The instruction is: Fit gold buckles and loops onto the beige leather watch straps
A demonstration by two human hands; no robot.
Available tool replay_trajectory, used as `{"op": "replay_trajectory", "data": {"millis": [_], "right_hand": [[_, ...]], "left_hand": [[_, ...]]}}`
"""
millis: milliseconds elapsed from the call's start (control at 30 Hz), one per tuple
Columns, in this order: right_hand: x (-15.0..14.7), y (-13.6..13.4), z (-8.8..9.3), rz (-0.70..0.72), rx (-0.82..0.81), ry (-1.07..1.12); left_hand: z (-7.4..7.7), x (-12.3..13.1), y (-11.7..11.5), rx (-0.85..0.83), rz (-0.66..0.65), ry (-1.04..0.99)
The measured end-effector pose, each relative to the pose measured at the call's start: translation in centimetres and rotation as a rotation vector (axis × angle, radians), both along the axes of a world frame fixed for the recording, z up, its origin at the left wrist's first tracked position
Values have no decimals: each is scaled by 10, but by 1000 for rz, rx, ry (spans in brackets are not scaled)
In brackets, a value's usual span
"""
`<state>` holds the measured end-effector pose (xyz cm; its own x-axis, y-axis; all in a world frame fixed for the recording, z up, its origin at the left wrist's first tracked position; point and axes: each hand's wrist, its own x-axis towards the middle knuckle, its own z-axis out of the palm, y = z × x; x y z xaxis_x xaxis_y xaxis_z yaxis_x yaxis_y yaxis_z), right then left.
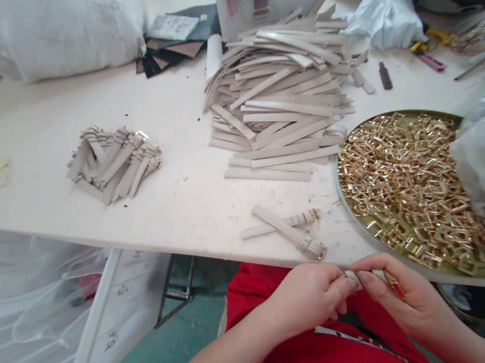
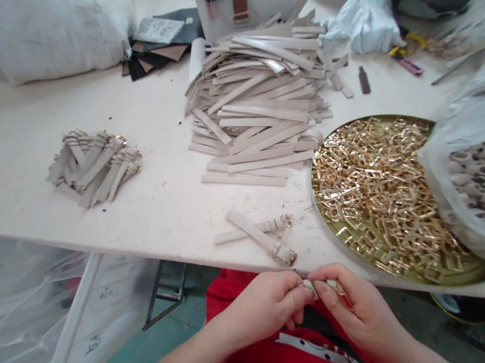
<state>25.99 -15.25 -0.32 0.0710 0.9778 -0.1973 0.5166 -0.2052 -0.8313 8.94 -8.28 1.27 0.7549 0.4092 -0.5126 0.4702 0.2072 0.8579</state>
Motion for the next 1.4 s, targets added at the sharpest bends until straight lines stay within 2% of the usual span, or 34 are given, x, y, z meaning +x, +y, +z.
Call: {"op": "replay_trajectory", "data": {"millis": [233,467,633,767,933,1067,1233,1400], "right_hand": [[-4,3,-8,-79,-2,6],[-6,0,-9,-167,-106,113],[-3,-1,-12,-164,-167,203],[-1,-1,-12,-97,-111,121],[2,-3,-10,29,-37,36],[7,1,-8,139,-6,-38],[4,8,-3,103,-30,36],[3,6,-3,73,-78,101]], "left_hand": [[5,-2,7,284,-101,44],[-3,2,3,306,-57,91],[-2,1,3,233,-38,5],[1,0,5,148,-32,-27],[-3,0,1,84,-55,3],[-1,0,0,134,-43,26],[7,-4,9,162,-77,29],[11,-8,13,62,-125,-31]]}}
